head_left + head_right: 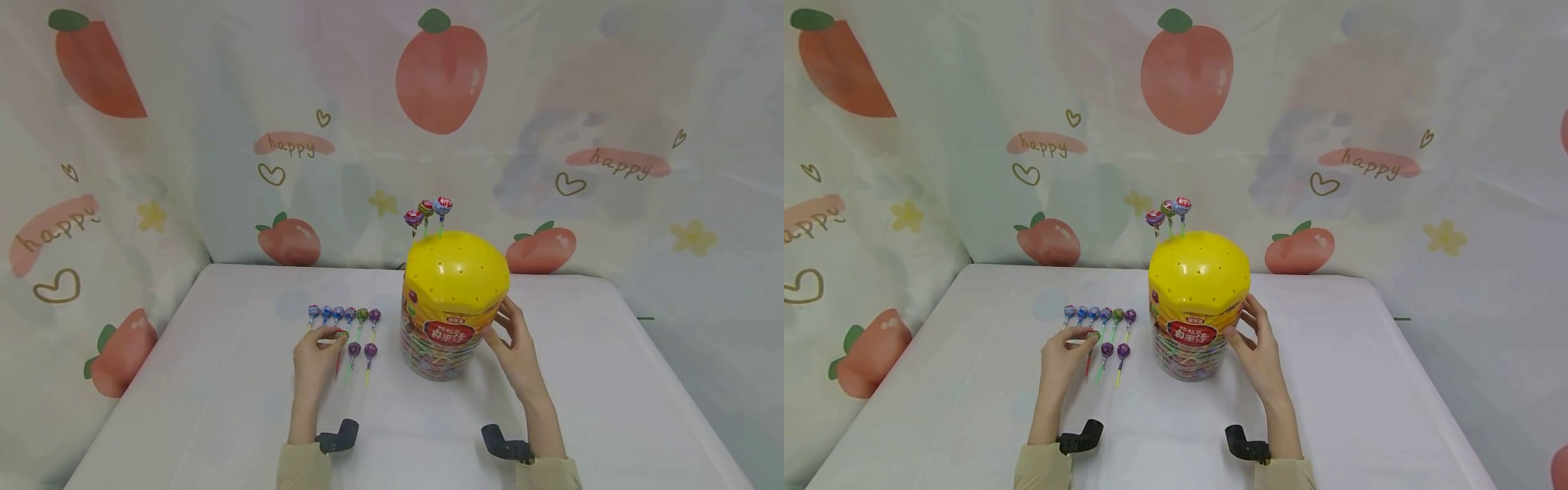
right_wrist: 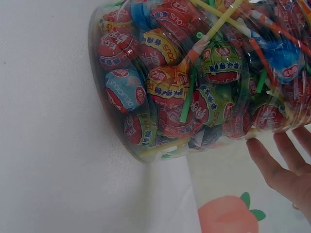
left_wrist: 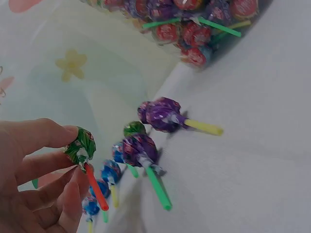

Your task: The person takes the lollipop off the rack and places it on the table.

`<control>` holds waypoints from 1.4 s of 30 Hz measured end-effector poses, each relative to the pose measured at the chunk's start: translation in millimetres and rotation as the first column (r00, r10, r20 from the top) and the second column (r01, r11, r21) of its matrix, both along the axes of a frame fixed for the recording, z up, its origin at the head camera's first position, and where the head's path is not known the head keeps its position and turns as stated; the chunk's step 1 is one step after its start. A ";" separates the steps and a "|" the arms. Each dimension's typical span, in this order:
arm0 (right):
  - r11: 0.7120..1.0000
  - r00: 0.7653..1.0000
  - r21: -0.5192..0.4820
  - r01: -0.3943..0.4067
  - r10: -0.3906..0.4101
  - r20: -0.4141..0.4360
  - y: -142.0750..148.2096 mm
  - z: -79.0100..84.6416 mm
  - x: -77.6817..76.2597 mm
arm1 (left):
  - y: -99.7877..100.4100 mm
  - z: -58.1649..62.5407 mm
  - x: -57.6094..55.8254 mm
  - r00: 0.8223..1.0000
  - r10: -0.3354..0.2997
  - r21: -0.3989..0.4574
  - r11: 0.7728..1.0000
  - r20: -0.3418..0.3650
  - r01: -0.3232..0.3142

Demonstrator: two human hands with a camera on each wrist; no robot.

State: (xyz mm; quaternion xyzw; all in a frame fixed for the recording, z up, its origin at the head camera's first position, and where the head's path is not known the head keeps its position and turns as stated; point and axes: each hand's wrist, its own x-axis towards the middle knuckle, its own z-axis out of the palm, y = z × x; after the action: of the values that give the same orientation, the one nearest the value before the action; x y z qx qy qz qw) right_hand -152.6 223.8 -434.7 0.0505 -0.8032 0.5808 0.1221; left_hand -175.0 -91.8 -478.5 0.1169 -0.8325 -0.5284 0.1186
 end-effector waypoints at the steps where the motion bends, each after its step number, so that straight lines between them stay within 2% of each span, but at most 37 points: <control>1: 1.000 1.000 -0.001 -0.001 0.001 -0.001 0.0 0.0 0.0 | -0.4 -2.5 -0.4 1.000 -0.001 -0.012 1.000 0.004 0.001; 10: 1.000 1.000 -0.001 -0.004 0.004 -0.004 -0.2 0.4 0.0 | -2.0 -18.2 -3.6 1.000 0.014 -0.087 0.996 0.022 -0.012; 19: 1.000 1.000 -0.009 -0.008 0.008 0.003 -0.3 0.8 -0.4 | -2.1 -24.6 -3.6 1.000 0.015 -0.158 0.987 0.016 -0.013; 25: 1.000 1.000 -0.009 -0.008 0.008 0.006 -0.6 0.7 -0.3 | -0.9 -23.5 -2.7 1.000 0.019 -0.161 0.987 0.022 -0.015; 35: 1.000 1.000 -0.015 -0.004 0.005 0.017 -1.0 1.3 0.0 | -2.5 -20.1 -1.0 0.997 0.030 -0.162 0.987 0.070 -0.018; 42: 1.000 1.000 -0.010 -0.003 0.003 0.014 -0.4 2.1 0.3 | -3.9 -8.6 1.2 0.998 0.055 -0.135 0.990 0.038 -0.049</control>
State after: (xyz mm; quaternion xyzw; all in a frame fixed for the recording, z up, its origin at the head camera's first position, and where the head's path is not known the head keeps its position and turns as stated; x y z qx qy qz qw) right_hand -152.3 223.4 -432.6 0.0467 -0.8010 0.5855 0.1158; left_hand -173.9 -95.7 -487.1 0.1412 -0.8651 -0.4654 0.1226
